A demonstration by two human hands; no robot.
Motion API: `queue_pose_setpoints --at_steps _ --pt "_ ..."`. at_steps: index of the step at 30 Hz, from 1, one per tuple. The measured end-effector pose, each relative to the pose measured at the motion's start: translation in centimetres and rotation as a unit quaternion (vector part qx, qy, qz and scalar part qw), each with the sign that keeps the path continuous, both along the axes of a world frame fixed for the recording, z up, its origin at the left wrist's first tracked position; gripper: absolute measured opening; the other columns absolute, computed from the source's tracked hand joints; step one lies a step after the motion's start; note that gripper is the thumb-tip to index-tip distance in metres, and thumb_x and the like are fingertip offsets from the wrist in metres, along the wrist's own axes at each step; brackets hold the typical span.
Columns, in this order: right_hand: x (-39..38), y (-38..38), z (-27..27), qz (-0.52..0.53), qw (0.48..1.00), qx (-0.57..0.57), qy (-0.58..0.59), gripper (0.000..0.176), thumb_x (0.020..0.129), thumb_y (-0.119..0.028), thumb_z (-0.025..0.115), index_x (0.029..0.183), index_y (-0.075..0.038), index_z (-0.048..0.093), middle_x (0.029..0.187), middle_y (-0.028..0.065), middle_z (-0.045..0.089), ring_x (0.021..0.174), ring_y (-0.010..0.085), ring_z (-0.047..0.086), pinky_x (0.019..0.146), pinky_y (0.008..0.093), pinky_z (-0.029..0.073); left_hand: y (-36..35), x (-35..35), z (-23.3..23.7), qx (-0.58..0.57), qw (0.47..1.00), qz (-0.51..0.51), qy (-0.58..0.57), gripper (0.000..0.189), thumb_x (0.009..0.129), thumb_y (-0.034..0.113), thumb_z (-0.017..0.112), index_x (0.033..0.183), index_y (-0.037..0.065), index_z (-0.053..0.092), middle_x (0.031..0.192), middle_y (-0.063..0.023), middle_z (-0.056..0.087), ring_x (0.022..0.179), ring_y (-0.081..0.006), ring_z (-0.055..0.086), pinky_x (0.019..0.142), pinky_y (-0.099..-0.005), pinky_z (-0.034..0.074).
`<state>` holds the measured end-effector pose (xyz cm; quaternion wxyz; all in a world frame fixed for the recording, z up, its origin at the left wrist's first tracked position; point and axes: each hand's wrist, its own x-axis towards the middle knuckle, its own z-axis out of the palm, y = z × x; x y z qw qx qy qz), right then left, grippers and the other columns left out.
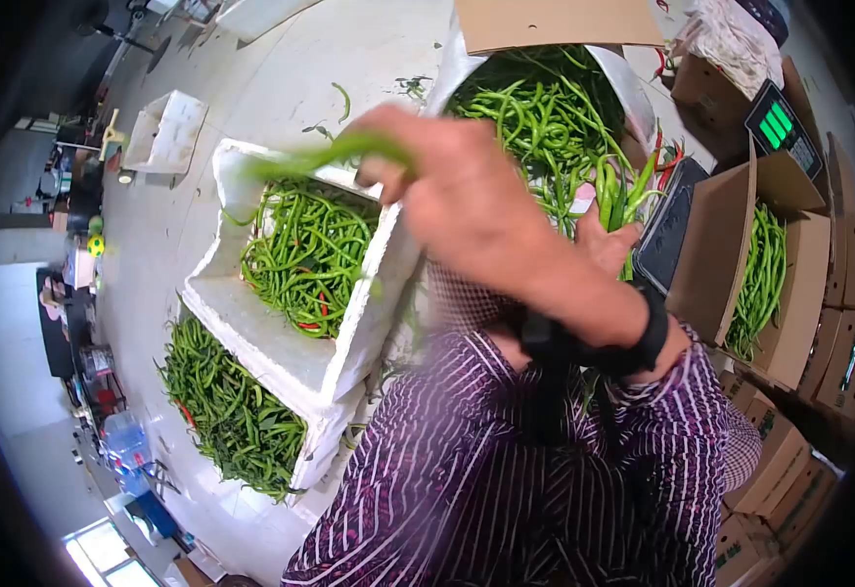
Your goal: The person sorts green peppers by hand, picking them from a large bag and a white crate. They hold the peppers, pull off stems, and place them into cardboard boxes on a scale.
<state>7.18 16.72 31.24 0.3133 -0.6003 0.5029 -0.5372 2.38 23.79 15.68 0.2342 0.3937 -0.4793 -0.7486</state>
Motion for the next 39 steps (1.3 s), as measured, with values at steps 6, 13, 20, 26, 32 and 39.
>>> queue_pose_setpoints --at_steps 6,13,20,26,32,39 --pt "-11.0 4.4 2.8 -0.023 0.913 0.048 -0.405 0.031 0.096 -0.017 0.053 0.118 0.005 0.051 0.098 0.0148 0.066 0.071 0.0108 0.063 0.067 0.0233 0.053 2.1 2.6 -0.3 -0.093 0.973 0.096 0.190 0.031 0.082 0.009 0.064 0.112 0.005 0.058 0.091 -0.0071 0.065 0.081 -0.0187 0.061 0.075 -0.0346 0.050" --pt "-22.0 16.0 -3.5 -0.105 0.789 -0.033 -0.604 0.033 0.094 -0.015 0.057 0.120 0.003 0.049 0.102 0.0141 0.055 0.076 0.0139 0.055 0.064 0.0259 0.048 2.1 -0.7 2.6 0.171 0.970 0.058 0.165 0.022 0.083 0.007 0.064 0.103 -0.001 0.060 0.085 -0.0061 0.064 0.069 -0.0134 0.060 0.060 -0.0242 0.049" --pt "-23.3 21.9 -6.9 -0.179 0.759 -0.044 -0.625 0.026 0.092 -0.014 0.060 0.113 0.001 0.056 0.089 0.0045 0.056 0.066 0.0077 0.047 0.058 0.0217 0.041 2.0 -0.1 1.8 0.194 0.959 -0.054 0.200 0.030 0.085 0.008 0.061 0.113 0.000 0.055 0.091 -0.0085 0.062 0.076 -0.0153 0.059 0.068 -0.0259 0.053" --pt "-21.5 23.3 -7.8 -0.211 0.760 0.000 -0.615 0.024 0.091 -0.012 0.061 0.111 0.001 0.056 0.088 0.0052 0.057 0.068 0.0059 0.049 0.055 0.0194 0.039 2.9 -0.3 2.1 0.186 0.950 -0.113 0.223 0.035 0.084 0.007 0.061 0.117 0.000 0.052 0.098 -0.0100 0.060 0.079 -0.0163 0.058 0.074 -0.0282 0.052" --pt "-18.8 22.6 -8.7 -0.200 0.826 0.065 -0.523 0.031 0.089 -0.016 0.065 0.116 -0.003 0.057 0.097 -0.0012 0.059 0.079 0.0041 0.053 0.063 0.0172 0.042 3.4 -0.8 2.0 0.172 0.955 -0.137 0.200 0.042 0.083 0.008 0.062 0.122 0.000 0.049 0.103 -0.0108 0.059 0.087 -0.0190 0.060 0.077 -0.0310 0.053" --pt "-17.6 21.8 -7.3 -0.216 0.807 0.096 -0.541 0.037 0.089 -0.014 0.065 0.122 -0.002 0.054 0.093 -0.0036 0.055 0.069 0.0035 0.042 0.056 0.0174 0.032 3.9 -1.0 3.4 0.176 0.952 -0.156 0.195 0.053 0.082 0.006 0.061 0.131 -0.001 0.042 0.116 -0.0134 0.057 0.100 -0.0226 0.060 0.087 -0.0357 0.052"
